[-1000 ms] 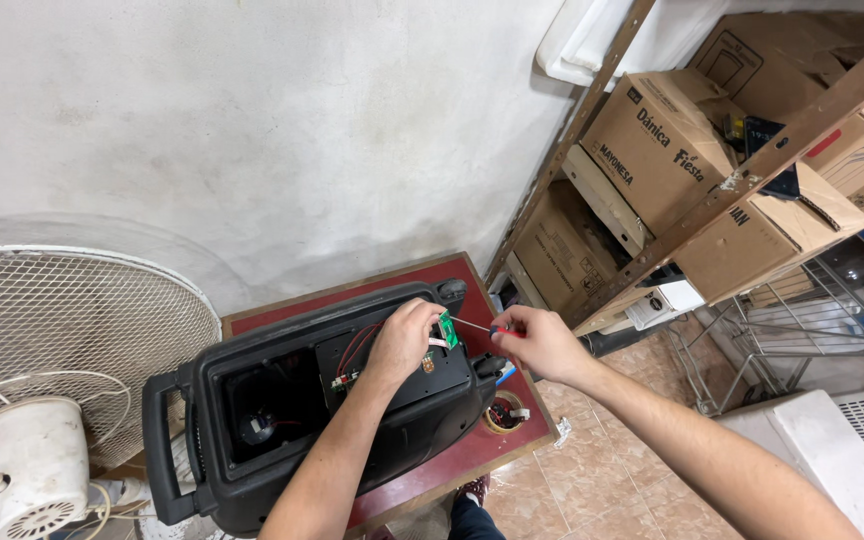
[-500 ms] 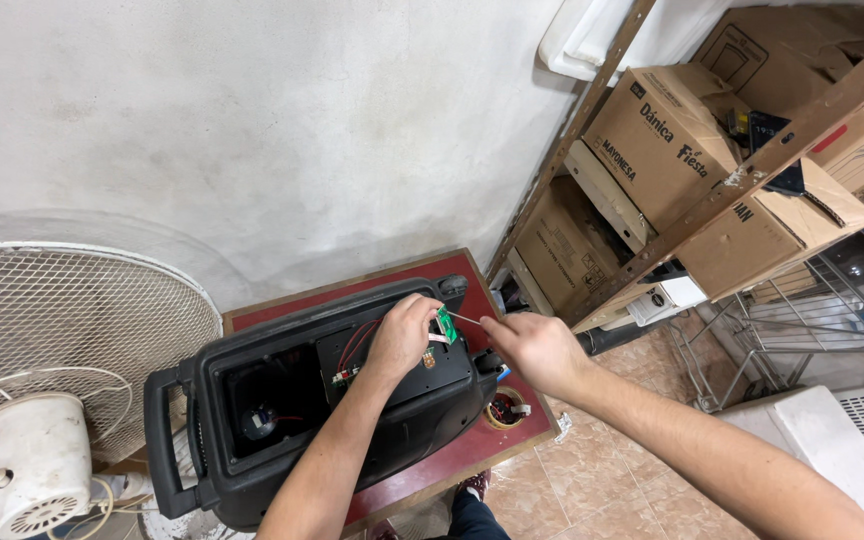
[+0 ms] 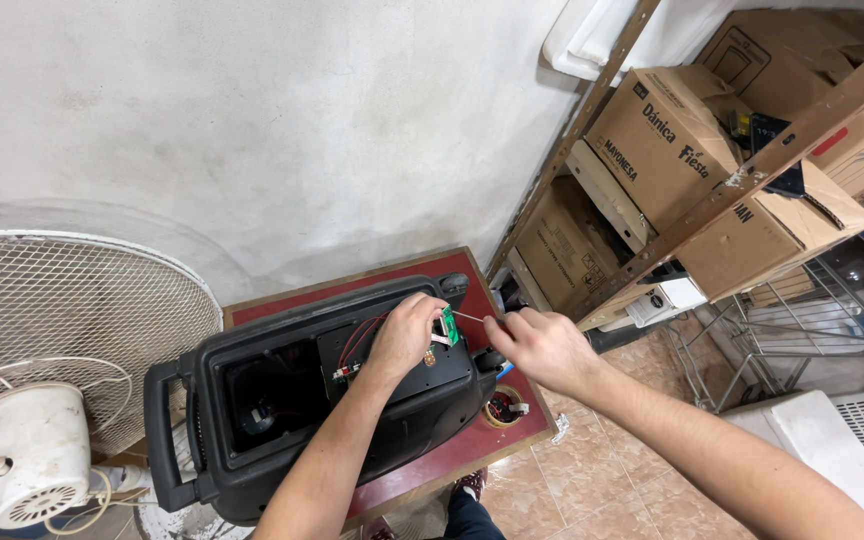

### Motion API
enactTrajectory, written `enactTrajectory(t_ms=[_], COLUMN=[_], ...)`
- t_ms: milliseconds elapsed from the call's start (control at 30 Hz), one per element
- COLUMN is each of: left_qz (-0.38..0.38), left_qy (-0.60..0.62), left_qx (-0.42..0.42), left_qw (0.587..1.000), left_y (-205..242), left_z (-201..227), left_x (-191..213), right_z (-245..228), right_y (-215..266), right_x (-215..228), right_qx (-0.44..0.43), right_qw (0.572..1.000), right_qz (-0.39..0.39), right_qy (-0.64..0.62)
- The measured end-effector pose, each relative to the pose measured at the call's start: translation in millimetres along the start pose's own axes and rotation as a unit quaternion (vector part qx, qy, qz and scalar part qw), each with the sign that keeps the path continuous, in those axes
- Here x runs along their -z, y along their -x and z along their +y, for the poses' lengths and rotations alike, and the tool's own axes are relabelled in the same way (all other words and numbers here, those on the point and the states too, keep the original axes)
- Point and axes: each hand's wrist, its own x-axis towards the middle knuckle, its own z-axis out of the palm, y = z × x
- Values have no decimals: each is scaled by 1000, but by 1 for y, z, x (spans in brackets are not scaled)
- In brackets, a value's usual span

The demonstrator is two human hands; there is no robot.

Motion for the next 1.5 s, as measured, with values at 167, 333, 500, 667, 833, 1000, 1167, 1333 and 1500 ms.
enactTrajectory(t_ms=[167,333,500,667,833,1000,1167,1333,1500], left_qz=[9,28,31,1,-9,-11,10,45,26], left_qy=[-16,-38,-56,-19,8,12,-13,-25,-23], left_qx=[-24,-44,-66,-49,9,7,-6,-12,-62], left_qw=[1000,998,996,999,1000,1000,1000,999,997], left_y=[-2,-1,-2,-3,-3,-3,-1,-5,-3], left_z=[-1,-6,-9,6,5,2,-10,-19,-4], left_x=[-2,-2,-5,2,2,-1,-9,-12,-1], right_z=[-6,0,5,10,-1,6,-4,-9,14], right_y=[6,-25,-41,-27,4,8,15,-15,-12], right_x=[-7,2,28,14,3,-5,-24,-14,-15], right_qx=[-9,-386,-615,-454,-143,36,-21,-467,-580], right_qw=[1000,829,453,748,969,999,998,735,448], right_qz=[0,-221,-162,-283,-119,4,-35,-201,-179], right_qy=[-10,-338,-624,-393,-162,4,-51,-450,-656])
